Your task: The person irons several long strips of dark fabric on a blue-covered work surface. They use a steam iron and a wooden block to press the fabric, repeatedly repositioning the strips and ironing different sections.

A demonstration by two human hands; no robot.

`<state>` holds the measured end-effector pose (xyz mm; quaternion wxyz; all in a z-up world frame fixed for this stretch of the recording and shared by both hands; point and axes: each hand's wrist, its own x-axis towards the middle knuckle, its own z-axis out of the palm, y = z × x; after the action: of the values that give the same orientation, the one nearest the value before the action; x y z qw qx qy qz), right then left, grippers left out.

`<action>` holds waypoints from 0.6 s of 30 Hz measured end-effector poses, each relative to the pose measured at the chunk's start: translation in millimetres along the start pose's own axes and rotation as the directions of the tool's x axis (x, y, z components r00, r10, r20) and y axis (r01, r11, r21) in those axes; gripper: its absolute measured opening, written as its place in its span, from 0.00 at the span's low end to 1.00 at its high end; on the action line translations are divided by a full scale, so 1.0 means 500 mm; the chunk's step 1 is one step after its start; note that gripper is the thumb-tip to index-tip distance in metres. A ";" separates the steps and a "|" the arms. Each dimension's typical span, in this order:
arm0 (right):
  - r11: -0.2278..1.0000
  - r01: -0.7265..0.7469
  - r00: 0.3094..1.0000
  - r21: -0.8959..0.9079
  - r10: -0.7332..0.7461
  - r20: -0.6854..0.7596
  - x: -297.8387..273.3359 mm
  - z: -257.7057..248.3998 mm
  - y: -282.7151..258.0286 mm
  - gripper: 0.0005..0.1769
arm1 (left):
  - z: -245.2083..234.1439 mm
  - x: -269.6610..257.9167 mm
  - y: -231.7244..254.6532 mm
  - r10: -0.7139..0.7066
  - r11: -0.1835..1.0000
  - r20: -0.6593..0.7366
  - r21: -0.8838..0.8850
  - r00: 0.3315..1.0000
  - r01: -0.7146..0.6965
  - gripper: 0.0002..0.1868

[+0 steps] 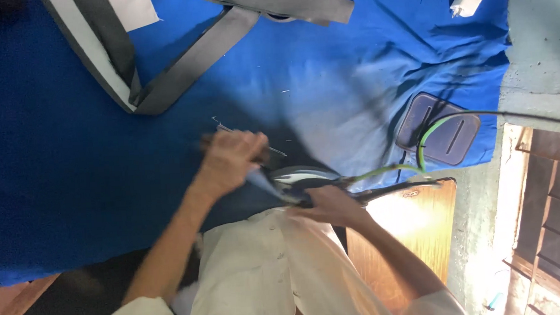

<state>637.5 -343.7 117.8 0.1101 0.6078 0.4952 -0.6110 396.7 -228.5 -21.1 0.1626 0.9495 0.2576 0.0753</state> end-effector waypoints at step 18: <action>0.725 -0.305 0.740 0.618 0.589 -0.325 -0.015 0.006 0.224 0.39 | -0.038 -0.032 -0.056 -0.225 0.903 -0.127 0.345 0.966 0.256 0.34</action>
<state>719.9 -404.0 70.8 -0.0431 0.8544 0.1507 -0.4954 365.4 -208.8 -14.3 -0.0159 0.9201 0.3887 0.0462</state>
